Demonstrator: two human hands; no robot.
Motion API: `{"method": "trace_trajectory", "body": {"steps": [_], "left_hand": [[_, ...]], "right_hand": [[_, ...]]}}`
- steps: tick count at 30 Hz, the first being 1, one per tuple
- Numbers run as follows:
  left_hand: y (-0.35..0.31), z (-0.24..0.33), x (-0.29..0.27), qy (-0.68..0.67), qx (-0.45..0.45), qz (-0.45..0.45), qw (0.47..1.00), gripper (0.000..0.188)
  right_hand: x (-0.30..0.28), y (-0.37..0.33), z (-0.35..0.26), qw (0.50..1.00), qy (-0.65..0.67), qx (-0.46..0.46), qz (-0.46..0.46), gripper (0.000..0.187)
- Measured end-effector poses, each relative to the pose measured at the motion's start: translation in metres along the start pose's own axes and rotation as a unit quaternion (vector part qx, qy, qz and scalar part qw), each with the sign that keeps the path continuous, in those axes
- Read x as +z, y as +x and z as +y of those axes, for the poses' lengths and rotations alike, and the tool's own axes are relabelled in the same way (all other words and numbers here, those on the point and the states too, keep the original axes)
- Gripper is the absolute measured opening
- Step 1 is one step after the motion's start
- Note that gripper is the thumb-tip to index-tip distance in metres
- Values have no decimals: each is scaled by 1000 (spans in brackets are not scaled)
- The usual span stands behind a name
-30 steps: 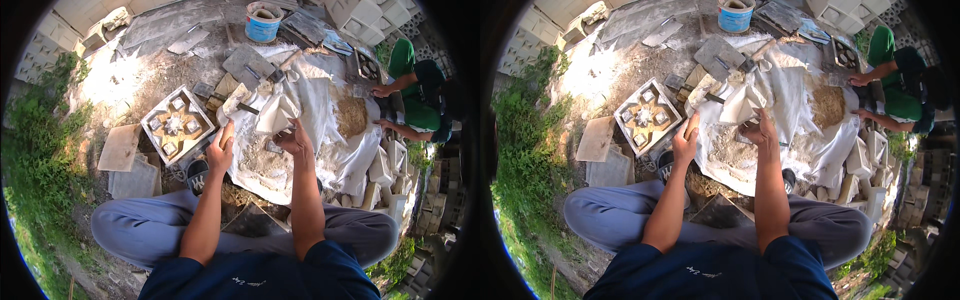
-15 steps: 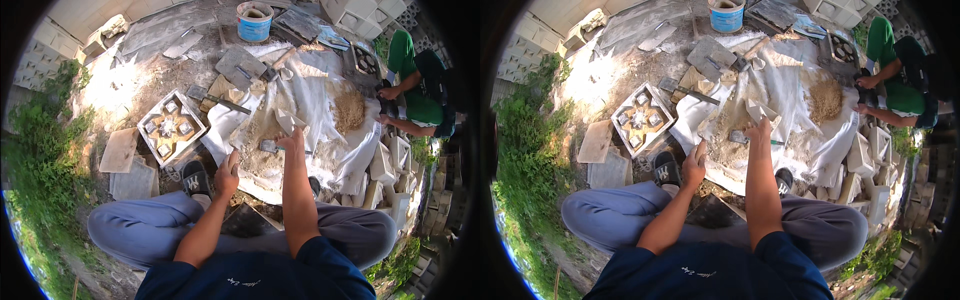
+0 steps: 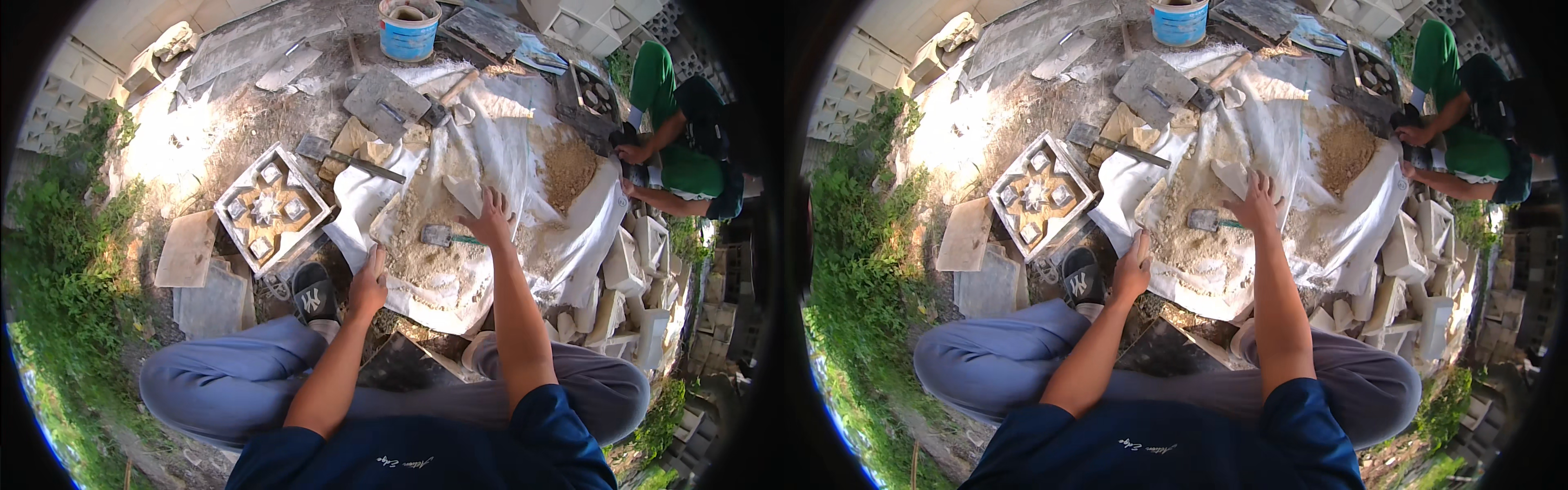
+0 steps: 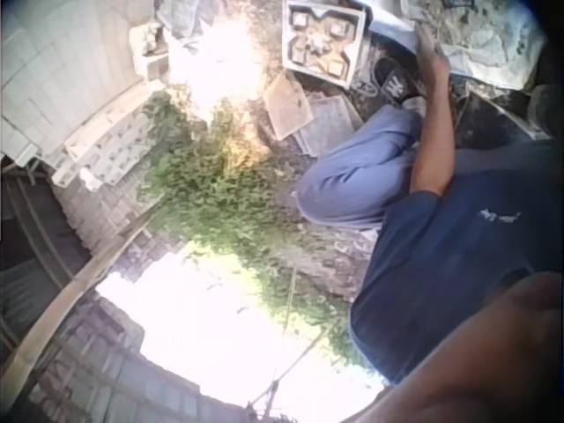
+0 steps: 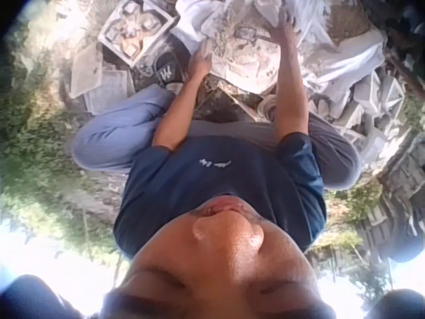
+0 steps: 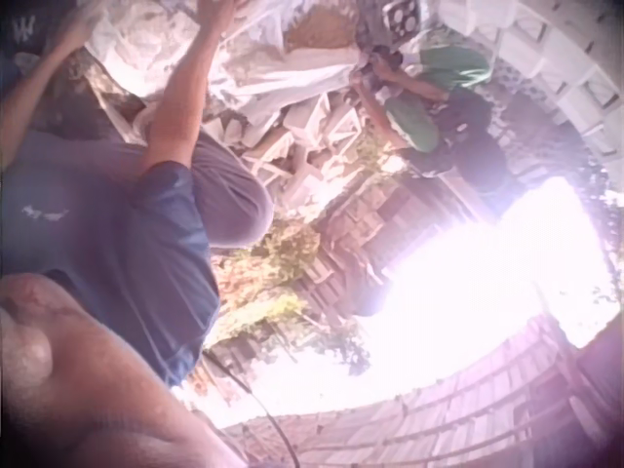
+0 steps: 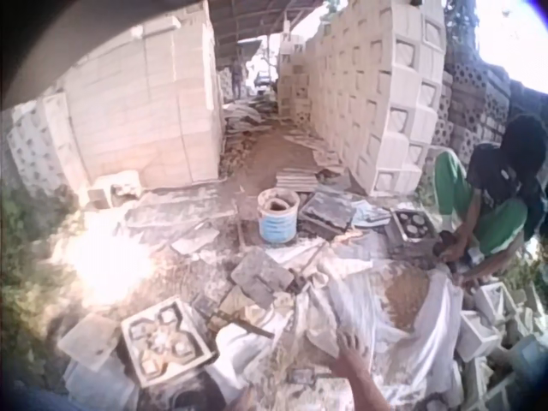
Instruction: The person carves a stone piece using a chisel and a wooden mallet, then scrapes the stone surface using a chisel blade.
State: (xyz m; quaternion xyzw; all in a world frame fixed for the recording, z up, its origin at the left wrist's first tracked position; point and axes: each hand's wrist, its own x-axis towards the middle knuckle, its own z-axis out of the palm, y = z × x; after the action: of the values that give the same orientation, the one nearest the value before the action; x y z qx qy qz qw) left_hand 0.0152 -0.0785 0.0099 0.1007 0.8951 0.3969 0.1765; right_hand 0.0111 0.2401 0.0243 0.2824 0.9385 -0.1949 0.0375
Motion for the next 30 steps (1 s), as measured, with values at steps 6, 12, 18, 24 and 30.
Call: {"method": "trace_trajectory", "body": {"steps": [6,12,18,24,30], "left_hand": [[-9,-15,4,12,7,11,1000,69],[-12,-11,2,-16,47,27,998,66],[-14,-9,0,-32,19,35,999,68],[-15,-6,6,-29,66,57,996,69],[-11,-6,2,-15,10,5,1000,68]], "right_hand": [[11,18,29,998,-45,-28,22,53],[-1,-15,5,999,-9,34,-30,40],[11,-32,-16,989,-73,94,-84,54],[23,-41,20,998,-49,39,-30,50],[25,-64,26,998,22,-18,59,60]]}}
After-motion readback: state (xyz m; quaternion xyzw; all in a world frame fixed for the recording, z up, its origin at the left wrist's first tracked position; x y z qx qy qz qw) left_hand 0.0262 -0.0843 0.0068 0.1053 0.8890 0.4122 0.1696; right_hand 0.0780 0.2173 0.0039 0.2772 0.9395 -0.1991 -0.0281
